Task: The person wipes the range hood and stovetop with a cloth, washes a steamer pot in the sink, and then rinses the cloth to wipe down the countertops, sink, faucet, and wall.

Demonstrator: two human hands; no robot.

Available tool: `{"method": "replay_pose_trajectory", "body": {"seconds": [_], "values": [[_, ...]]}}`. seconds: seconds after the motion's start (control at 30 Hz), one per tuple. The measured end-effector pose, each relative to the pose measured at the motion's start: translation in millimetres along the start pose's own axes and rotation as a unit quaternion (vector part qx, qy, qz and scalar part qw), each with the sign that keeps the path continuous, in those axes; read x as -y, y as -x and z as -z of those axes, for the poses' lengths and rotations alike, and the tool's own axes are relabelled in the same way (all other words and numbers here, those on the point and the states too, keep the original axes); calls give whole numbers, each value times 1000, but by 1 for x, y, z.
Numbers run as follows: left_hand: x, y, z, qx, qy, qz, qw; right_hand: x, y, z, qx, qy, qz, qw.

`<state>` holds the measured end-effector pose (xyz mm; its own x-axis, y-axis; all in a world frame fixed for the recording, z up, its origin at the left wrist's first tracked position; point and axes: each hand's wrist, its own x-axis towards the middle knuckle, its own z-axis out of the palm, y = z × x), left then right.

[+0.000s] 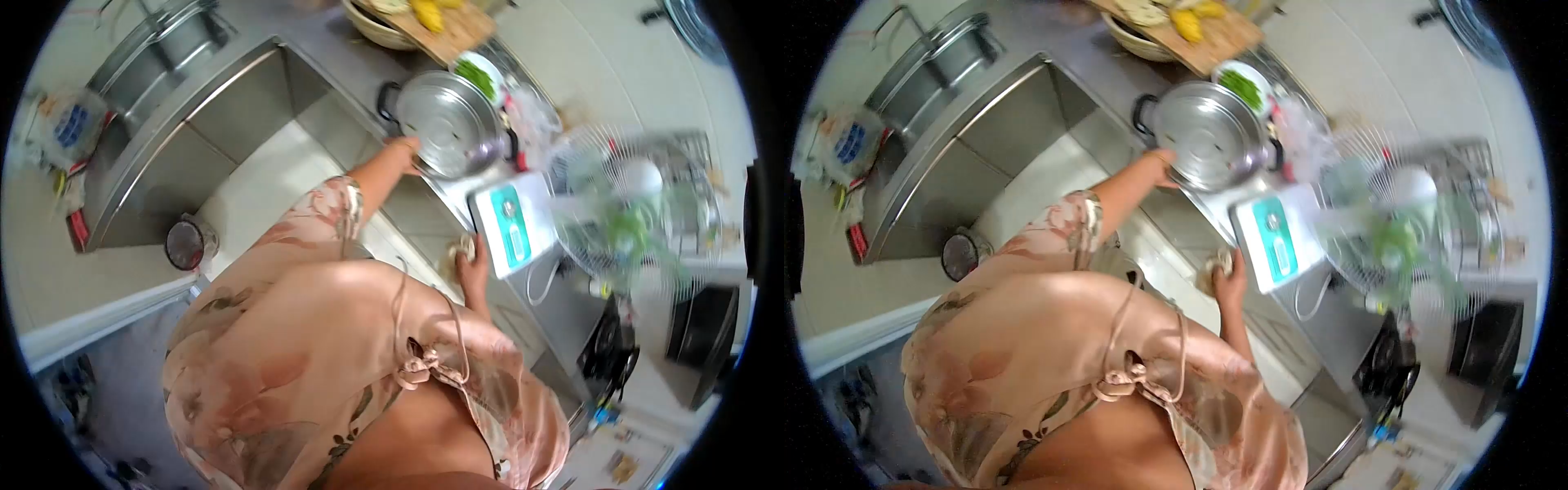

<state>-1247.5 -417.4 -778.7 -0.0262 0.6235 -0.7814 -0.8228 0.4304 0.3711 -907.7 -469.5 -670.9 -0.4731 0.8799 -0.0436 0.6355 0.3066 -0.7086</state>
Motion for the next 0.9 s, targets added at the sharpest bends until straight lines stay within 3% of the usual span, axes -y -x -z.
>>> {"method": "replay_pose_trajectory", "body": {"seconds": [0.13,0.2,0.23,0.3,0.37,0.43,0.5,0.6,0.7,0.77,0.8,0.9], "values": [[-24,98,-15,-107,80,13,991,-27,-15,-30,34,-155,-59,986],[-29,112,25,-111,23,-38,993,-18,-32,-61,82,-191,-72,975],[-27,107,58,-102,-35,-84,991,7,-40,-66,113,-223,-72,965],[-31,202,102,25,44,-194,980,55,-71,-75,185,-242,-59,951],[-43,264,135,-128,71,-166,975,103,-96,-91,270,-201,-38,941],[-45,312,183,-226,176,-223,932,152,-120,-117,326,-233,12,916],[-48,344,235,-302,255,-279,875,215,-143,-142,356,-184,75,913],[-70,404,281,-376,287,-384,793,305,-176,-201,403,-138,167,889],[-96,438,341,-435,316,-453,711,401,-207,-280,435,-181,248,846],[-111,454,378,-455,318,-456,696,480,-222,-326,415,-153,325,836],[-119,459,398,-471,312,-451,691,529,-216,-338,444,-154,282,836],[-147,470,466,-475,303,-455,690,621,-241,-440,414,-168,327,833]]}}
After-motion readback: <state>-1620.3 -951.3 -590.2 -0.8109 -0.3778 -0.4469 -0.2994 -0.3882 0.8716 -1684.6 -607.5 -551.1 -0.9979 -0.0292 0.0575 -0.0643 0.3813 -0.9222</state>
